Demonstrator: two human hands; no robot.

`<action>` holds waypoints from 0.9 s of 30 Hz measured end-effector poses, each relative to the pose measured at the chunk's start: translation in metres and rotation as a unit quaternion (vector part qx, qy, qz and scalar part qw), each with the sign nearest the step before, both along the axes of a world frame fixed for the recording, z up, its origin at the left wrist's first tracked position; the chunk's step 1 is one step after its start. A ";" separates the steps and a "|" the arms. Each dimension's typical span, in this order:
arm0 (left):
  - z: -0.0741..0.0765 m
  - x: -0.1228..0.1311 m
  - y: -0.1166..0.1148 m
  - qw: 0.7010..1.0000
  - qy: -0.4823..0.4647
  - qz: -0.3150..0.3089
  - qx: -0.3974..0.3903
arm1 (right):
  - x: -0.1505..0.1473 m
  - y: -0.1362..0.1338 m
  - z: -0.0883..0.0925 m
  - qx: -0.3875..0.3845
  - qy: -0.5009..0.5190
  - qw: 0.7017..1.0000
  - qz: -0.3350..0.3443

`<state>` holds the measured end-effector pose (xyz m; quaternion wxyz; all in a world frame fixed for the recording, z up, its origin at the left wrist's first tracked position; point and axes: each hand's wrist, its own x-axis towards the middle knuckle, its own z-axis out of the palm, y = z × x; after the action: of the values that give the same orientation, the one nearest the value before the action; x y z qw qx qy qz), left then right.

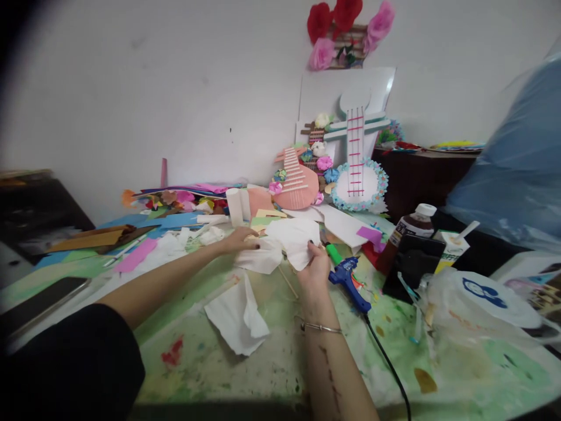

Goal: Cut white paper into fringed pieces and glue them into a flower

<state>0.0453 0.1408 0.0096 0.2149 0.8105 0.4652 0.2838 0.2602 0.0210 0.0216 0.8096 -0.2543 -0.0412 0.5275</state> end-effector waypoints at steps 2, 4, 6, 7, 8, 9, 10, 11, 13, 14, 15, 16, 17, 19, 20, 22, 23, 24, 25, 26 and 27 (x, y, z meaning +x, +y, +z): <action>-0.002 0.002 -0.004 0.999 0.025 -0.023 -0.032 | -0.003 0.002 -0.002 -0.004 0.003 1.000 0.005; 0.000 0.003 -0.004 0.997 0.036 -0.025 -0.058 | -0.005 0.003 -0.003 -0.013 0.006 1.000 0.006; 0.007 0.001 -0.001 0.996 0.032 -0.018 -0.078 | -0.004 0.004 -0.003 -0.022 0.009 1.000 0.007; 0.011 -0.001 0.001 0.996 0.026 -0.012 -0.085 | -0.004 0.005 -0.003 -0.026 0.011 1.000 0.009; 0.015 -0.004 0.003 0.996 0.016 -0.004 -0.089 | -0.003 0.005 -0.002 -0.028 0.012 0.999 0.012; 0.020 -0.008 0.006 0.996 0.004 0.007 -0.092 | -0.003 0.005 -0.002 -0.029 0.013 0.999 0.016; 0.024 -0.013 0.008 0.996 -0.009 0.020 -0.091 | -0.003 0.006 -0.002 -0.029 0.013 0.999 0.020; 0.027 -0.018 0.011 0.995 -0.022 0.035 -0.088 | -0.004 0.006 -0.002 -0.030 0.014 0.999 0.024; 0.031 -0.028 0.016 0.994 -0.040 0.071 -0.075 | -0.006 0.007 -0.004 -0.033 0.013 0.999 0.030; 0.032 -0.032 0.019 0.993 -0.045 0.088 -0.066 | -0.007 0.008 -0.005 -0.036 0.012 0.999 0.033; 0.033 -0.035 0.022 0.992 -0.048 0.105 -0.054 | -0.008 0.008 -0.006 -0.038 0.010 0.999 0.036; 0.032 -0.037 0.024 0.991 -0.048 0.118 -0.039 | -0.010 0.009 -0.007 -0.038 0.007 0.998 0.040; 0.032 -0.038 0.026 0.990 -0.046 0.128 -0.019 | -0.010 0.010 -0.008 -0.039 0.004 0.998 0.043; 0.031 -0.036 0.026 0.990 -0.044 0.132 0.028 | -0.010 0.012 -0.011 -0.037 -0.004 0.998 0.045; 0.031 -0.034 0.023 0.990 -0.043 0.123 0.053 | -0.009 0.013 -0.012 -0.035 -0.008 0.998 0.045; 0.030 -0.029 0.013 0.991 -0.041 0.085 0.096 | -0.007 0.014 -0.015 -0.029 -0.015 0.999 0.040; 0.029 -0.027 0.004 0.992 -0.037 0.056 0.109 | -0.006 0.016 -0.017 -0.025 -0.019 0.999 0.038; 0.027 -0.026 -0.007 0.993 -0.030 0.019 0.115 | -0.005 0.017 -0.018 -0.020 -0.022 0.999 0.035; 0.025 -0.026 -0.019 0.993 -0.019 -0.026 0.113 | -0.005 0.018 -0.020 -0.014 -0.026 0.999 0.033; 0.023 -0.026 -0.033 0.992 -0.003 -0.075 0.102 | -0.005 0.019 -0.022 -0.006 -0.031 0.999 0.031; 0.022 -0.026 -0.048 0.989 0.013 -0.122 0.087 | -0.005 0.020 -0.024 0.005 -0.037 0.999 0.030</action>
<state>0.0196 0.0927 0.0313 0.1707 0.8804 0.3389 0.2844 0.2548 0.0412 -0.0025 0.7926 -0.2682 -0.0820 0.5414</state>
